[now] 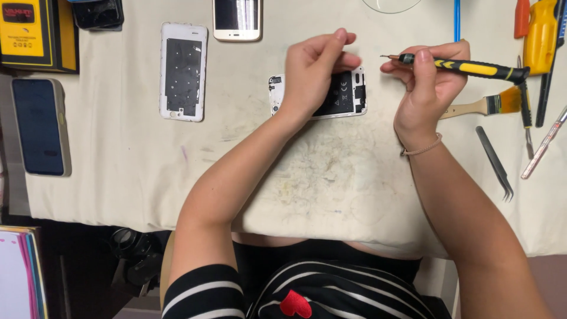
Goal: The person uses a screwdriver to remove screws from the back of a white smartphone. They then use a small brush to clean the inside of the phone's casing.
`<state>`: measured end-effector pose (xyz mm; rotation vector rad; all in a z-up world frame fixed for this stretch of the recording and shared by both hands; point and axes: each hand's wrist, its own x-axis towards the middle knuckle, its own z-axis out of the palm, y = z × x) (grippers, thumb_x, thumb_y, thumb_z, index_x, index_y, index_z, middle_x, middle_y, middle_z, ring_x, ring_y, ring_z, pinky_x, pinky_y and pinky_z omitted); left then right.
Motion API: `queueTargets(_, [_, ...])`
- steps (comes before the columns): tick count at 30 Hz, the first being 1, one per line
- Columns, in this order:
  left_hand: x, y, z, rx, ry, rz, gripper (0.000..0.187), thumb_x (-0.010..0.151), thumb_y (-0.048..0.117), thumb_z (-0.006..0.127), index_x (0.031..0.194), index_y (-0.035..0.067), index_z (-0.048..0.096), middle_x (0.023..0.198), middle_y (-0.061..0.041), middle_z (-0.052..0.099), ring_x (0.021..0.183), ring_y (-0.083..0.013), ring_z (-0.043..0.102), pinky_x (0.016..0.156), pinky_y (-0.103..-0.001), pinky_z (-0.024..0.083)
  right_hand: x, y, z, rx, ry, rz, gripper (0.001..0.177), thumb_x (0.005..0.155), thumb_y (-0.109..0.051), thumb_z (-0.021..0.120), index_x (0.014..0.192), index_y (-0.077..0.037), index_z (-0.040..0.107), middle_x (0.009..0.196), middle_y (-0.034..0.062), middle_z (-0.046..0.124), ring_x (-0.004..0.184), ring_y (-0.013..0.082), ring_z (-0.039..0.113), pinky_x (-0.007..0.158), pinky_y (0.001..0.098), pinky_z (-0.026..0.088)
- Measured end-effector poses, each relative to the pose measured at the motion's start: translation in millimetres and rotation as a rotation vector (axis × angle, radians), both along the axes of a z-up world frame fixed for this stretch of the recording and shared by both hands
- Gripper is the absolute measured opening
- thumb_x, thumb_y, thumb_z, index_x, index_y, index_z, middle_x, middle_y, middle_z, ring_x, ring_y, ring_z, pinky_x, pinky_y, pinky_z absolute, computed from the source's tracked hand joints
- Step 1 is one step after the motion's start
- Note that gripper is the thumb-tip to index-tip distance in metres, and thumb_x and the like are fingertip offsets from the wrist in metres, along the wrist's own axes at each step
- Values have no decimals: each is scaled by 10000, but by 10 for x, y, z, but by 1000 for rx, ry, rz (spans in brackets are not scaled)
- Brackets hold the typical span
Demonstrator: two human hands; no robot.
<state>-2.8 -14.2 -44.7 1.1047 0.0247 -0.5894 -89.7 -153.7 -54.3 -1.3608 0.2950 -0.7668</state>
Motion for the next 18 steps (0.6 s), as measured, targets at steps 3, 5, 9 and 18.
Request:
queueTargets(3, [22, 298, 178, 560, -709, -45, 240, 902, 356, 667, 1009, 170, 775, 763, 43, 777, 740, -55, 713, 692, -222, 556, -31, -43, -47, 17, 54, -11, 193, 1037, -186, 607, 1020, -56, 466, 884, 145, 584, 656, 288, 664, 647, 378, 660])
queueTargets(5, [78, 457, 134, 914, -1263, -523, 904, 638, 576, 994, 1318, 100, 636, 1316, -149, 609, 1216, -370, 571, 941, -524, 465, -14, -38, -66, 41, 90, -3, 168, 1003, -160, 610, 992, -44, 488, 875, 141, 585, 568, 290, 636, 540, 364, 601])
queueTargets(9, [85, 445, -14, 1041, -1351, -562, 806, 646, 481, 961, 1292, 135, 628, 1292, -10, 648, 1187, -313, 545, 873, -485, 464, -1, -23, -83, 46, 96, 65, 98, 1003, -65, 569, 979, -41, 477, 834, 164, 582, 585, 271, 618, 536, 345, 589])
queueTargets(18, [351, 527, -201, 846, -1348, -401, 630, 880, 256, 858, 1391, 9, 586, 1499, -174, 524, 1388, -391, 496, 1155, -517, 398, 42, -59, -153, -127, 221, 169, 124, 1060, -40, 622, 1001, -21, 515, 865, 135, 590, 666, 258, 707, 628, 302, 631])
